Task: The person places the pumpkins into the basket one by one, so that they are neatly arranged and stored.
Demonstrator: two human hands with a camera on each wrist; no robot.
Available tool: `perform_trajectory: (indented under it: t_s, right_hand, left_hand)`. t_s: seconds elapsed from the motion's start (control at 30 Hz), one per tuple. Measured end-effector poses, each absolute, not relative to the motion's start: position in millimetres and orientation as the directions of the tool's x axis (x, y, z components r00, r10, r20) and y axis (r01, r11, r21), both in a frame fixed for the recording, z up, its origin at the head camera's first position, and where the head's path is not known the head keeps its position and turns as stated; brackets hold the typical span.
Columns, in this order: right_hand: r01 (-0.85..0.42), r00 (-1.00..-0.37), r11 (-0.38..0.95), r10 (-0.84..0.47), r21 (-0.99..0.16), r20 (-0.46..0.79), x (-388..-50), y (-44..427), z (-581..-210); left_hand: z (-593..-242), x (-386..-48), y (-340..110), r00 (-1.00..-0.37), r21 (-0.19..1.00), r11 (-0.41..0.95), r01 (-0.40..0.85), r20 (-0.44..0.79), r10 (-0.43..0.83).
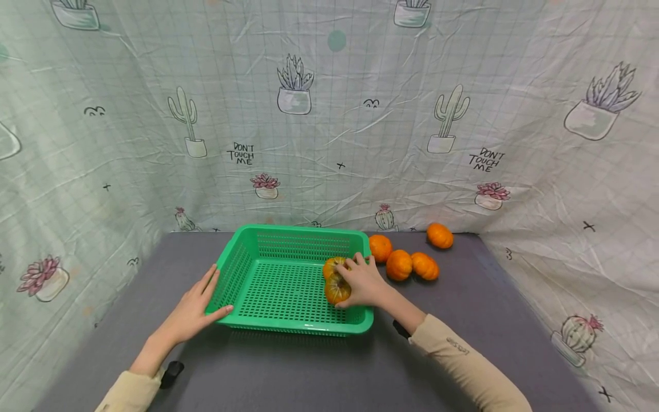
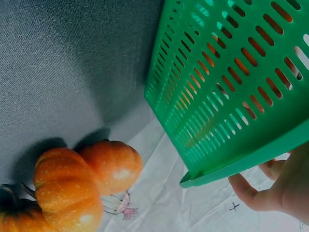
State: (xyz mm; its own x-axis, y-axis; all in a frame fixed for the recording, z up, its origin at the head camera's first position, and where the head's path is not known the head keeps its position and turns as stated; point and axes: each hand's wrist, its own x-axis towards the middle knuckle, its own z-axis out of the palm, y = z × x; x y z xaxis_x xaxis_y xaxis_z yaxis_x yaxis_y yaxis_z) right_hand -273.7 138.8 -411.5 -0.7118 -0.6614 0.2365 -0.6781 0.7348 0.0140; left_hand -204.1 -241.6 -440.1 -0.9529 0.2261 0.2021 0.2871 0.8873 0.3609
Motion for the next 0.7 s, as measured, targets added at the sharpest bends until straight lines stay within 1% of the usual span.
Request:
perform_trajectory:
  t_s: [0.2, 0.47, 0.7]
  right_hand:
    - [-0.673, -0.720, 0.739, -0.665, 0.034, 0.199, -274.6, 136.6, -411.9]
    - [-0.646, -0.746, 0.760, -0.648, 0.072, 0.153, -278.3, 133.8, -413.9]
    - [-0.642, -0.747, 0.761, -0.648, 0.090, 0.150, -279.8, 133.1, -415.9]
  left_hand:
    - [-439.4, -203.5, -240.8, -0.954, 0.369, 0.885, 0.284, 0.197, 0.224]
    - [-437.5, -203.7, -239.7, -0.954, 0.370, 0.884, 0.285, 0.199, 0.224]
    - [-437.6, -203.7, -240.1, -0.954, 0.371, 0.885, 0.283, 0.199, 0.222]
